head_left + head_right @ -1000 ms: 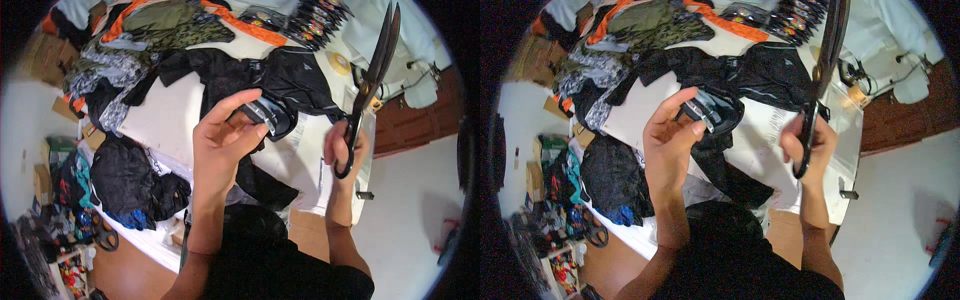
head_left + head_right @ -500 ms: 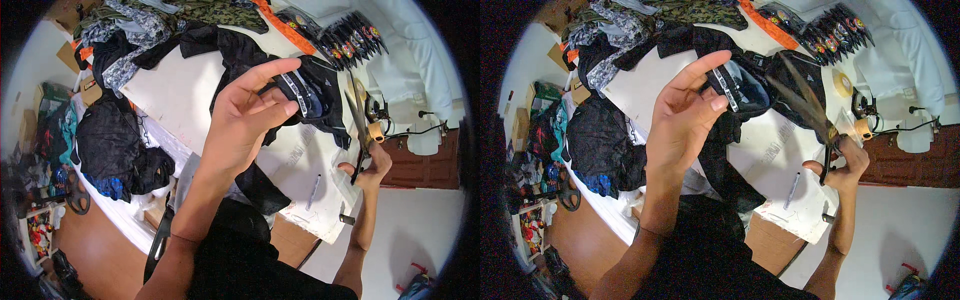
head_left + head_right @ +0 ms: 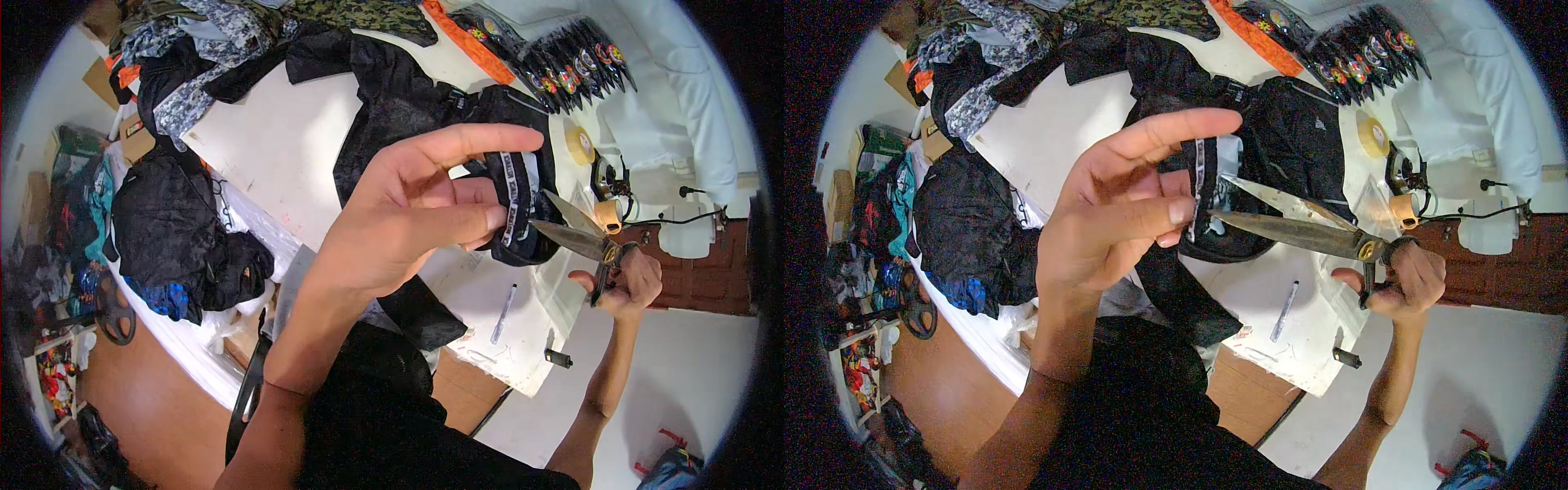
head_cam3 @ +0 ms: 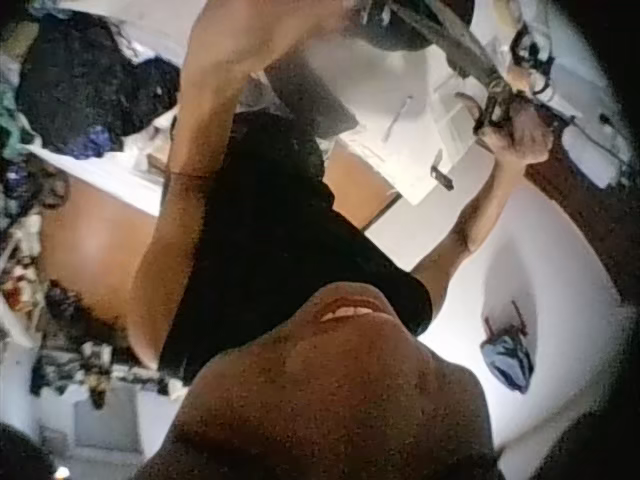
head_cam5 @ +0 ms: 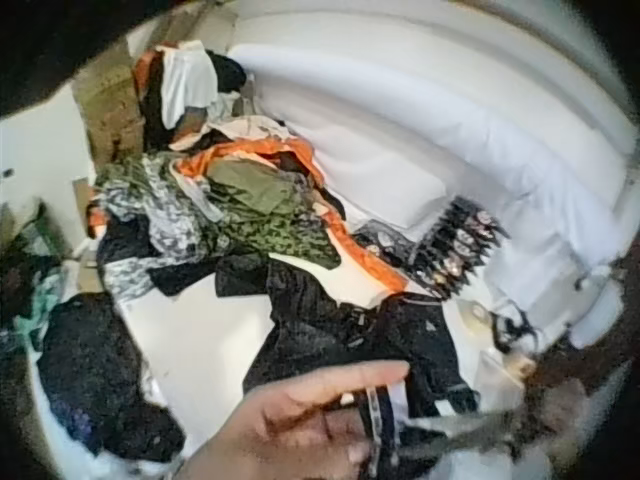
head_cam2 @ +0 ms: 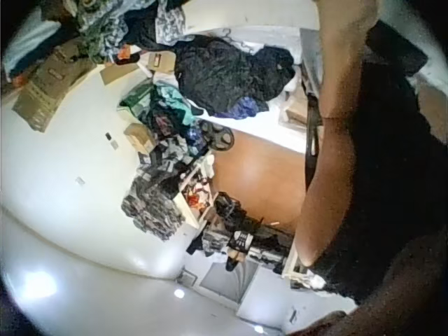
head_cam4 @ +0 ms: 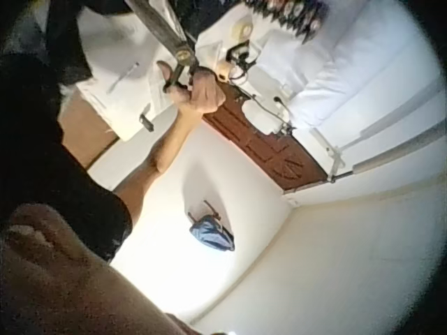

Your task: Cutting and trimming garment labels or excess fabric using scissors.

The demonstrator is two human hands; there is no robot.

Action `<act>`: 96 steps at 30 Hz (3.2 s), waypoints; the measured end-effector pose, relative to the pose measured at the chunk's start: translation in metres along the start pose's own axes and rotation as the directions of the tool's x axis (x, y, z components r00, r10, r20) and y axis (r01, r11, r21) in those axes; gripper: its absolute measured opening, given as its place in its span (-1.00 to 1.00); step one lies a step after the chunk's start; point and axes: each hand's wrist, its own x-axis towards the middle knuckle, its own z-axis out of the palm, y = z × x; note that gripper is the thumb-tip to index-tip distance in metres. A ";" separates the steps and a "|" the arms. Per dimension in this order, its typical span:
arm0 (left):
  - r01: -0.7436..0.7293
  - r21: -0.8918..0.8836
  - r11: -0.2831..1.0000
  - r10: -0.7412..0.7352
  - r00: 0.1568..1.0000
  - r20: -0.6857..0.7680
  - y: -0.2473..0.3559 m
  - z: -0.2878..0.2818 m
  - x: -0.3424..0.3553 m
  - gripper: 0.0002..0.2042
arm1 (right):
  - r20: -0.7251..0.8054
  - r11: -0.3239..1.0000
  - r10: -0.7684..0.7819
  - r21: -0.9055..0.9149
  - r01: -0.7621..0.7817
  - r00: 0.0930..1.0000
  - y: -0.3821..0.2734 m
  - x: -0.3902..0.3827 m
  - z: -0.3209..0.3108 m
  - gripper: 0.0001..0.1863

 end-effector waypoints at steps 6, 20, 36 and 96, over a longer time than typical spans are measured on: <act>0.063 0.044 0.997 -0.063 0.998 0.000 0.001 0.006 0.000 -0.48 | -0.012 1.000 -0.017 0.006 0.017 1.000 -0.005 0.003 -0.008 -0.32; 0.049 0.129 0.990 -0.049 0.999 0.001 0.003 0.011 0.000 -0.48 | 0.048 1.000 0.002 0.005 -0.002 0.999 -0.007 0.003 -0.023 -0.39; -0.069 0.067 0.995 0.070 0.997 -0.015 0.001 0.011 0.001 -0.47 | 0.108 0.997 0.074 0.003 -0.074 0.991 -0.010 0.000 -0.031 -0.40; -0.324 0.267 0.908 0.392 0.882 -0.262 -0.043 0.030 -0.010 -0.53 | 0.177 -0.016 0.813 0.959 -0.282 0.555 -0.086 0.027 0.025 -0.60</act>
